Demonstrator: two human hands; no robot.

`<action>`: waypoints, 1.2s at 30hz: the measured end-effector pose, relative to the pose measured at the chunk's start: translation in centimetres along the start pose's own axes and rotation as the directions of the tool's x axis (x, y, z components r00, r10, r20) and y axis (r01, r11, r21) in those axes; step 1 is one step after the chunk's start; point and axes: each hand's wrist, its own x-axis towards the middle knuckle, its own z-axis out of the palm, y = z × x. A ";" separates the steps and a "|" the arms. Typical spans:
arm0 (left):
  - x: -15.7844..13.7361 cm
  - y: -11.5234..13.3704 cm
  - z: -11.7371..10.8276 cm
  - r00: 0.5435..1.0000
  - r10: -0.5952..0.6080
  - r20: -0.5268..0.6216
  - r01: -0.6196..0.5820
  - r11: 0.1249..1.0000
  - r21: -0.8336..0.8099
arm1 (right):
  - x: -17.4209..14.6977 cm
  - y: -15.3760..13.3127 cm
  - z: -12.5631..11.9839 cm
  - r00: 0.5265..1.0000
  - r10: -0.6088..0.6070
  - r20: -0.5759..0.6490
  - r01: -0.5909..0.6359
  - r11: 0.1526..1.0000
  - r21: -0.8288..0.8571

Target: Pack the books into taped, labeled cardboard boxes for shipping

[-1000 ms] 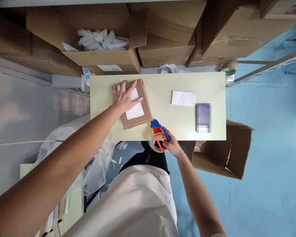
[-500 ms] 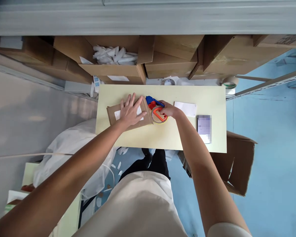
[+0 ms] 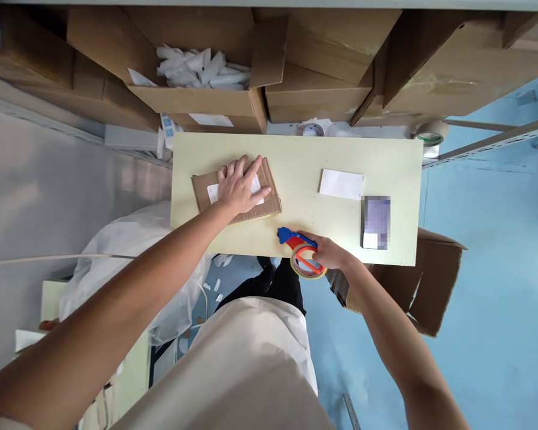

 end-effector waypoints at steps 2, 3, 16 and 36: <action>-0.1 0.0 0.0 1.000 0.005 0.000 -0.005 1.000 -0.004 | 1.4 -1.6 1.3 0.996 -0.075 -0.053 0.072 0.996 -0.046; -0.1 0.0 0.1 1.000 0.006 0.001 -0.006 1.000 -0.008 | 2.3 -2.6 2.0 0.992 -0.113 -0.060 0.110 0.992 -0.057; -5.5 -3.7 -0.4 0.941 -0.231 -0.248 0.191 0.966 -0.174 | -7.0 -4.7 -1.9 0.873 -0.354 -0.334 0.400 0.913 0.078; -9.2 -3.8 2.7 0.900 -0.322 -0.294 0.125 0.836 -0.534 | -4.0 -28.4 -24.2 0.169 -0.886 -0.432 0.246 0.462 -0.852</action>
